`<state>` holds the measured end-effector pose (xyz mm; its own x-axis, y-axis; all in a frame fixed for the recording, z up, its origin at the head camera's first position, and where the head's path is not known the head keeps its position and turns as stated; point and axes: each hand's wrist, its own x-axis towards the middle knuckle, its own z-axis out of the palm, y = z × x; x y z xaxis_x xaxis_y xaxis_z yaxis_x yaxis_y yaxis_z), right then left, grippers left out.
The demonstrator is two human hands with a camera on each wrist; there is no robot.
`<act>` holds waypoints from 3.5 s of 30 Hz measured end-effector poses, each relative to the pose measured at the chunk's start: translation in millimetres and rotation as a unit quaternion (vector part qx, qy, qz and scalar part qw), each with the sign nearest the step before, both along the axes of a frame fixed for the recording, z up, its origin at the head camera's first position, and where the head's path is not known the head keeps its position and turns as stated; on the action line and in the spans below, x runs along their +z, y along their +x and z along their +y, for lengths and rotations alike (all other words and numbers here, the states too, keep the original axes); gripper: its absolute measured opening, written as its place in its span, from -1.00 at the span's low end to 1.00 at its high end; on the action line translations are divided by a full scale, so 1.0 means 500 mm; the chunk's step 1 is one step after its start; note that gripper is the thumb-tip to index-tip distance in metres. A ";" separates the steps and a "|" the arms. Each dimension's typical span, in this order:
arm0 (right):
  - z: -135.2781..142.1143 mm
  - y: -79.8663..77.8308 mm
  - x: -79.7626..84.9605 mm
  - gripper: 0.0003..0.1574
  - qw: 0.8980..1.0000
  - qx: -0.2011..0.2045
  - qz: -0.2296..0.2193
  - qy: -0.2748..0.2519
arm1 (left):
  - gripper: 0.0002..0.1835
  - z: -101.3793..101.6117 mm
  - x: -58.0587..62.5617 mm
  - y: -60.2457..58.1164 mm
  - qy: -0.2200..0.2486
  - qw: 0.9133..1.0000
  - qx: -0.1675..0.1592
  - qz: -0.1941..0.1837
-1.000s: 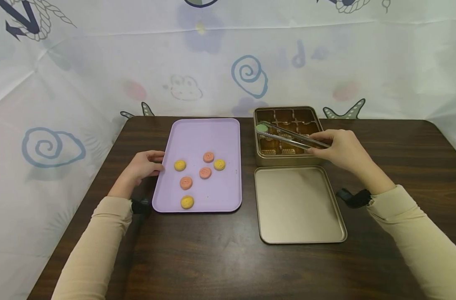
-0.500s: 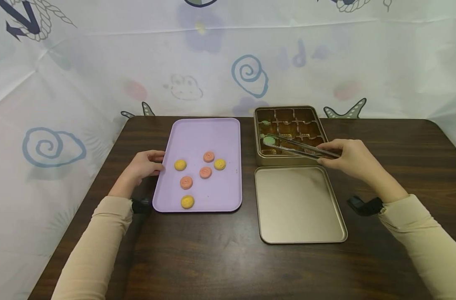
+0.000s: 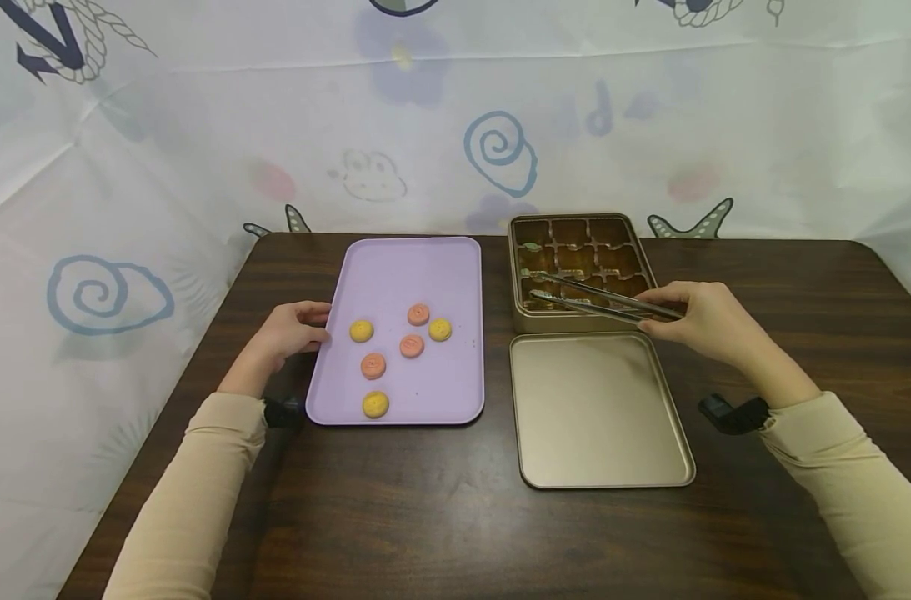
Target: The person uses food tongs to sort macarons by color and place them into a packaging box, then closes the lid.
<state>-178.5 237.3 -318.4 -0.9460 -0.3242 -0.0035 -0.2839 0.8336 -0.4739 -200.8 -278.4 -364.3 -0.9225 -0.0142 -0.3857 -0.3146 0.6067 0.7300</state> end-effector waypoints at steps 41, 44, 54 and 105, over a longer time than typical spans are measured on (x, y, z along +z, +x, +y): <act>-0.163 0.022 -0.030 -0.51 0.997 0.081 0.003 -0.012 | -0.40 0.020 -0.001 -0.011 0.012 1.000 -0.010 0.008; -0.176 0.022 -0.037 -0.52 0.996 0.085 0.008 0.000 | -0.41 0.023 -0.003 -0.014 0.017 1.000 -0.008 0.008; -0.198 0.020 -0.050 -0.56 0.995 0.088 0.048 0.017 | -0.41 0.031 -0.002 -0.018 0.024 1.000 -0.005 0.004; -0.156 0.009 0.013 -0.53 0.999 0.013 0.030 -0.021 | -0.42 0.037 -0.001 -0.021 0.040 0.999 -0.012 0.009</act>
